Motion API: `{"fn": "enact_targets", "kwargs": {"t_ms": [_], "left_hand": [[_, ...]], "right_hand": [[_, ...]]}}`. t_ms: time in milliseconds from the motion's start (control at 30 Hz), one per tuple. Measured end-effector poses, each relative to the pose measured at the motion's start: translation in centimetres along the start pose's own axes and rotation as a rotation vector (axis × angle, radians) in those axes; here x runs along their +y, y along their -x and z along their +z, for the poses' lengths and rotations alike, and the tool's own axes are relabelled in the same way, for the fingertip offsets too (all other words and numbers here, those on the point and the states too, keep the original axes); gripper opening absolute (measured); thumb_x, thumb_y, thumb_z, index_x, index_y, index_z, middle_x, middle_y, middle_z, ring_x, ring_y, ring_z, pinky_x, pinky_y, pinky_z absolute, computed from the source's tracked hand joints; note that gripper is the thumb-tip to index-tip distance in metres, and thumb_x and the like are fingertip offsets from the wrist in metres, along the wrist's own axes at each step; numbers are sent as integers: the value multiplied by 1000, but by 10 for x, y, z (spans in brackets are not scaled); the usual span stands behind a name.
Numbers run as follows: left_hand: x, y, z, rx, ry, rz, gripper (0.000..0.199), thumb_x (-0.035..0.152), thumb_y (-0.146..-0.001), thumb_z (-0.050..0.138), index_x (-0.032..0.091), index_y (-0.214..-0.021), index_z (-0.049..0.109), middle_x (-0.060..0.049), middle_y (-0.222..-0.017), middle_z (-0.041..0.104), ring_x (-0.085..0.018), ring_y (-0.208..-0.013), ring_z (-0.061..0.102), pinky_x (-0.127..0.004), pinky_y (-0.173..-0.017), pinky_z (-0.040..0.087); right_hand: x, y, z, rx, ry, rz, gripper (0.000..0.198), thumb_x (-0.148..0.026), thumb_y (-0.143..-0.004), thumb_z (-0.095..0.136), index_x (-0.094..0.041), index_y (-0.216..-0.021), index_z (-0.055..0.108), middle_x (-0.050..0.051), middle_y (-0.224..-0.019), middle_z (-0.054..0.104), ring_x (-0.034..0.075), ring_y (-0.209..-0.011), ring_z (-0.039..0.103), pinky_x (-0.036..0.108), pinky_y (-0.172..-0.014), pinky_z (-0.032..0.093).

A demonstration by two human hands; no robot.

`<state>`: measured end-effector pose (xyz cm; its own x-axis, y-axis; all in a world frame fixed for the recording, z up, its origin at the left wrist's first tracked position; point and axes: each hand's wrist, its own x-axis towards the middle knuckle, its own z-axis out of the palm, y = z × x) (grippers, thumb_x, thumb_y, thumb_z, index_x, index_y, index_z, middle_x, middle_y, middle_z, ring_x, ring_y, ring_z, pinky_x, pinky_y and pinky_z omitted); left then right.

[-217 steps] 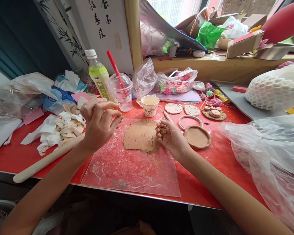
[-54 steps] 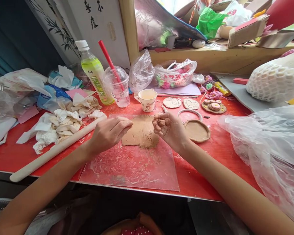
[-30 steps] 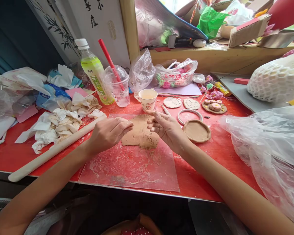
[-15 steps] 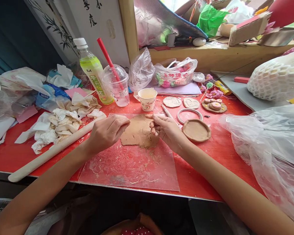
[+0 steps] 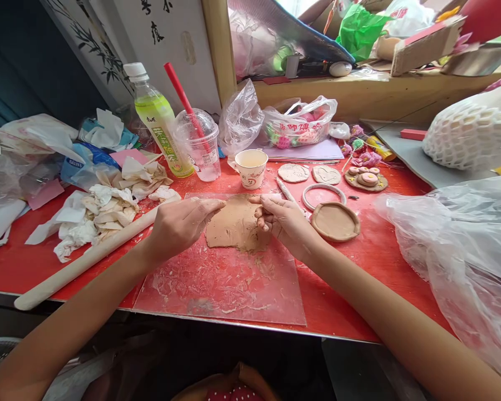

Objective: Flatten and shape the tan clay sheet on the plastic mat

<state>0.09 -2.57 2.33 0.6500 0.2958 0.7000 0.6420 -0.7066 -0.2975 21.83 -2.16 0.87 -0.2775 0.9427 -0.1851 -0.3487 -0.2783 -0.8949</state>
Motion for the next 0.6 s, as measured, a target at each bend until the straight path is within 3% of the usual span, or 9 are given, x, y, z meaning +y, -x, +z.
{"fn": "enact_targets", "kwargs": {"t_ms": [200, 433, 600], "left_hand": [[0, -1, 2, 29, -11, -29, 11, 27, -88, 52, 16, -91, 52, 5, -57, 59, -6, -48, 50, -21, -48, 32], [0, -1, 1, 12, -17, -17, 19, 35, -89, 50, 17, -86, 48, 5, -58, 59, -7, -49, 52, -20, -49, 33], [-1, -1, 1, 26, 3, -9, 16, 31, -88, 52, 16, -85, 51, 5, -56, 56, -7, -48, 49, -21, -48, 32]], "right_hand": [[0, 0, -1, -11, 8, 6, 16, -26, -84, 55, -14, -90, 65, 0, -64, 54, 5, -51, 47, 16, -45, 38], [0, 1, 0, -8, 14, 4, 15, -25, -84, 55, -15, -87, 65, -1, -63, 54, 5, -51, 47, 16, -46, 39], [1, 0, -1, -20, 7, -3, 15, -26, -84, 56, -15, -88, 65, 0, -64, 54, 4, -52, 47, 15, -46, 38]]}}
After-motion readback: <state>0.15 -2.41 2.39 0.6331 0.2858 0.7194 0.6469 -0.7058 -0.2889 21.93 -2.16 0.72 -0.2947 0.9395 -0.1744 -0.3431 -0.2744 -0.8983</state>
